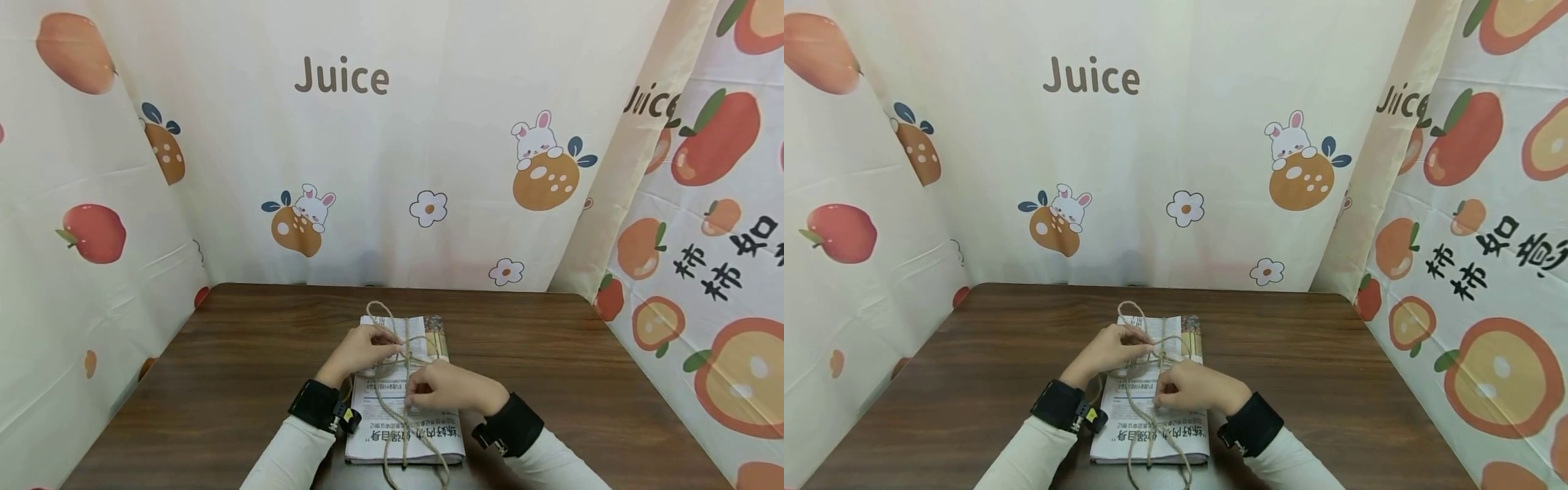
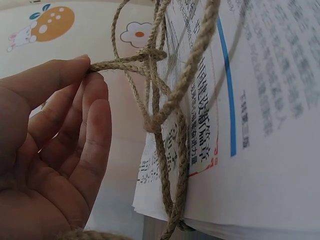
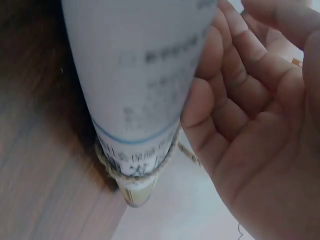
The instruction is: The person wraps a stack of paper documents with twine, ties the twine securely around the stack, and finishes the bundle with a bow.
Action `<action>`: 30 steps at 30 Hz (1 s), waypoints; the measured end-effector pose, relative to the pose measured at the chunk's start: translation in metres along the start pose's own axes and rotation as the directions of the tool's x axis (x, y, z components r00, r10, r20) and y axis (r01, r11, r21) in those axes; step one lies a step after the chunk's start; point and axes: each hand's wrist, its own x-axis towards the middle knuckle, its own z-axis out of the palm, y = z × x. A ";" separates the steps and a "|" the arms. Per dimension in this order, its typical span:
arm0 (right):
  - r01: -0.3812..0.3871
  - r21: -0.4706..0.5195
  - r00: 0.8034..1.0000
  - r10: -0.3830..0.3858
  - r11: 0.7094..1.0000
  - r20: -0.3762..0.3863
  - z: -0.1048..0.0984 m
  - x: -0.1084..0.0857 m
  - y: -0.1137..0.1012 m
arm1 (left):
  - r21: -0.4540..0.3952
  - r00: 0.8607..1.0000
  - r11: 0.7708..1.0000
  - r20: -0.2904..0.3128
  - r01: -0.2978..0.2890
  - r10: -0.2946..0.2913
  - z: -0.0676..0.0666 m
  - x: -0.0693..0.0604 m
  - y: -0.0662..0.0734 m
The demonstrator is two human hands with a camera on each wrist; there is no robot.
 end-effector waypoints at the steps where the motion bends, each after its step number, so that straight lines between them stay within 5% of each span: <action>1: -0.002 0.000 1.000 0.002 1.000 0.009 0.002 0.000 -0.001 | 0.001 1.000 1.000 -0.001 0.000 0.000 0.000 0.000 0.000; 14: -0.045 -0.046 0.997 0.048 0.998 0.068 0.010 -0.001 -0.016 | 0.001 1.000 1.000 -0.008 -0.006 0.006 -0.001 -0.002 0.001; 21: -0.016 0.083 0.999 0.018 0.996 -0.029 -0.005 -0.012 -0.006 | -0.007 1.000 1.000 -0.001 -0.005 0.005 0.000 -0.002 0.001; 26: -0.052 0.265 0.997 0.064 0.963 -0.040 -0.021 -0.025 -0.003 | -0.003 1.000 1.000 -0.008 -0.008 0.008 0.001 -0.002 0.002; 30: -0.080 0.280 0.993 0.101 0.957 -0.060 -0.034 -0.035 -0.006 | -0.009 1.000 1.000 -0.012 -0.008 0.008 0.001 -0.002 0.003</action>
